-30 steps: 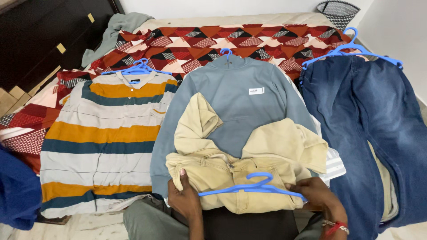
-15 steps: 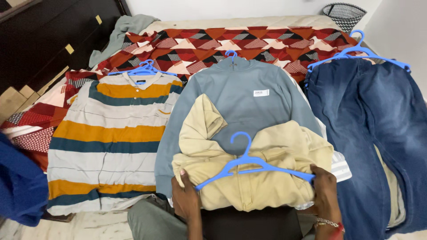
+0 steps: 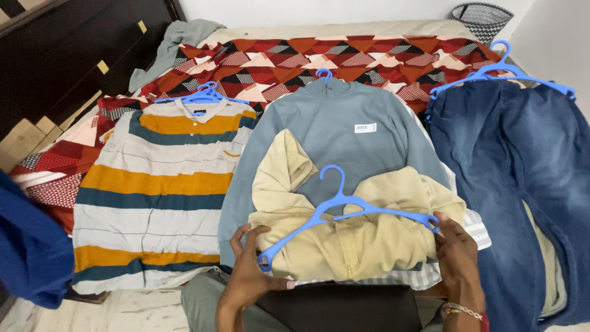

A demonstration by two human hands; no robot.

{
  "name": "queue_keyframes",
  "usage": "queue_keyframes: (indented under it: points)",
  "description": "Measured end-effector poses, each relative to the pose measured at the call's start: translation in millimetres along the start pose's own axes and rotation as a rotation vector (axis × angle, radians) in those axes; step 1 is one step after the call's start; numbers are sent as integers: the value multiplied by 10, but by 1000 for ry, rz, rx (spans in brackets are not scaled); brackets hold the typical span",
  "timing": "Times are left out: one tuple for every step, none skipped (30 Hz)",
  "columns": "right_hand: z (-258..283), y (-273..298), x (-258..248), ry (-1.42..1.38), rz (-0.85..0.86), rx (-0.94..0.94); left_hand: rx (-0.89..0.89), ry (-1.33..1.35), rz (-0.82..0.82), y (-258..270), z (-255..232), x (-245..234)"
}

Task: The person arranges several garments on a bed, including a grey sweatshirt, beige trousers, a striped polo shirt, a graphic t-shirt, and dark jeans. They lift each item on a hanger, smooth it out, and place it back on the bed in sequence.

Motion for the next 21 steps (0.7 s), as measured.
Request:
queue_keyframes:
  points:
    - [144,80,64,-1,80,-31,60,-24,4,10,-113,-5]
    - [305,174,87,66,102,-102,120,-49,7,22,-205,-17]
    - [450,275,118,133,124,-172,181,-74,8,32,-275,-25]
    - [585,375,152,200,147,-243,207,-45,-13,24,-311,-40]
    - [684,468,174,195,174,-263,232,-15,-32,15,-334,-42]
    - [770,556,198,189,201,-282,257,14,-51,14,-349,-44]
    - [850,628,222,185,227,-303,265,54,-91,18,-348,-56]
    - [927,679,232,233,219,-334,273,93,-131,23,-350,-65]
    - [991,711,251,279,211,-364,281,131,-171,21,-363,-85]
    - [1048,718,270,325,203,-394,267,156,-239,15,-372,-127]
    - [1075,691,257,393,171,-373,253,183,-305,11,-387,-160]
    - [1096,651,227,461,138,-353,238,211,-371,8,-409,-192]
    - [1111,601,185,525,103,-332,332,151,-402,-9,-517,-239]
    - [1141,555,147,586,93,-349,426,89,-433,-29,-632,-310]
    - [1187,495,101,649,82,-369,520,31,-466,-49,-749,-365]
    - [1233,444,45,712,71,-388,638,15,-511,-55,-871,-427]
    - [1340,415,-10,591,60,-489,760,-3,-557,-58,-998,-489]
    - [1452,400,-57,468,49,-589,881,-20,-602,-46,-1119,-525]
    - [1580,396,-69,340,39,-690,849,136,-547,-145,-1177,-547]
    - [1706,397,-35,142,123,-760,813,289,-487,-247,-1241,-544]
    - [1849,405,7,-58,214,-823,774,439,-424,-329,-1300,-528]
Point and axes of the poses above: each hand's wrist, its own y-axis away from the middle knuckle, its own x-axis out of the palm, z = x × y, the point moved 6 cm from there along -y, towards the middle knuckle, and after that the axes turned 13 degrees about y, right-handed, at the moved point
